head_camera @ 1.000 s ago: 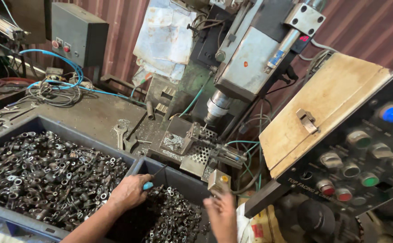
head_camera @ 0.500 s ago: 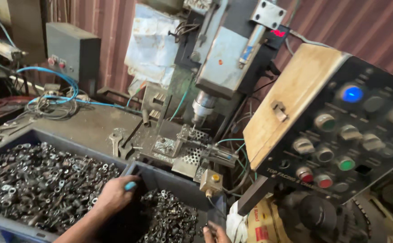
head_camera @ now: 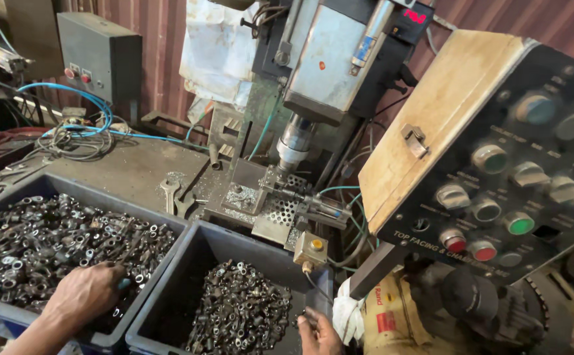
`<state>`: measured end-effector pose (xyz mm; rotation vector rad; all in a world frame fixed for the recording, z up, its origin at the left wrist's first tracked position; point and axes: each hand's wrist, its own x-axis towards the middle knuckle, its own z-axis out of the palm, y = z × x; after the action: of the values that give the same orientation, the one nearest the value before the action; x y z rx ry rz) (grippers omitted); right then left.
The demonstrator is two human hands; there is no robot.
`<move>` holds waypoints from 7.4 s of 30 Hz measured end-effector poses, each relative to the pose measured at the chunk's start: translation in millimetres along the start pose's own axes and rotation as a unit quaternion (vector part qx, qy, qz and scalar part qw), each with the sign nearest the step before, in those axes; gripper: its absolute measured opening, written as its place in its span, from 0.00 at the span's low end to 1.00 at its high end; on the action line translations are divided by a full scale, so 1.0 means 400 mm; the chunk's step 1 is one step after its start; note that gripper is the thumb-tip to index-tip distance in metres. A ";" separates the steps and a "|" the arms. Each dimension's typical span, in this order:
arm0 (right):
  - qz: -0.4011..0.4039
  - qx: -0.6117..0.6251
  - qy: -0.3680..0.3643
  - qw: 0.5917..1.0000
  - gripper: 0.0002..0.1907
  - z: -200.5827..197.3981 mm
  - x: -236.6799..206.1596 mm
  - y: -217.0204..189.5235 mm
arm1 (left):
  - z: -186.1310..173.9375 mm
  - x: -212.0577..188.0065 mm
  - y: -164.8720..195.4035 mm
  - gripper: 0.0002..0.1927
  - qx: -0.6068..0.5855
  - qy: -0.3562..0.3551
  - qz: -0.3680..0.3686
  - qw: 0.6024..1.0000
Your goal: The person picks metal fittings from a bin and seats them one at a time into the fixture of a top facing and chamfering machine, presses the control to run the cycle, then moves the machined part into a second bin. The cycle is repeated continuously across the episode.
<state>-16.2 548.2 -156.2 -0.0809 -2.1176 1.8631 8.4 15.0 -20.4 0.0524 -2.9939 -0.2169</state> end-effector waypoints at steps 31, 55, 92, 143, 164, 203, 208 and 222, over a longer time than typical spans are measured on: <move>-0.009 -0.029 0.036 0.999 0.23 -0.023 0.000 -0.022 | -0.045 -0.036 -0.034 0.13 -0.054 -0.075 -0.032 0.995; 0.017 0.128 -0.115 0.985 0.35 0.227 -0.112 -0.050 | 0.131 -0.057 0.591 0.05 -0.751 -0.101 -0.047 0.650; -0.298 -0.126 0.062 0.944 0.11 -0.060 0.079 -0.083 | -0.368 0.436 0.651 0.07 -0.034 0.074 0.211 0.974; 0.108 0.275 0.006 0.955 0.17 0.382 0.488 -0.436 | -0.084 0.100 0.345 0.19 -0.420 -0.003 0.071 0.905; -0.177 -0.568 0.042 0.803 0.28 0.130 0.136 -0.618 | -0.086 0.108 0.344 0.21 -0.401 0.000 0.057 0.914; -0.010 -0.203 0.051 0.978 0.16 -0.054 0.010 -0.064 | -0.016 0.095 0.013 0.18 -0.091 -0.003 -0.042 0.995; -0.058 -0.176 0.045 0.982 0.16 -0.064 0.020 -0.029 | 0.015 0.076 0.009 0.15 -0.037 -0.063 -0.044 0.996; -0.052 -0.209 0.074 0.974 0.17 -0.066 0.017 -0.031 | 0.028 0.080 0.010 0.11 -0.015 0.000 0.025 1.000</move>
<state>-13.3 573.1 -140.1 -0.1930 -2.3220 1.2863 -24.9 19.1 -26.5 -0.0247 -2.9877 -0.2558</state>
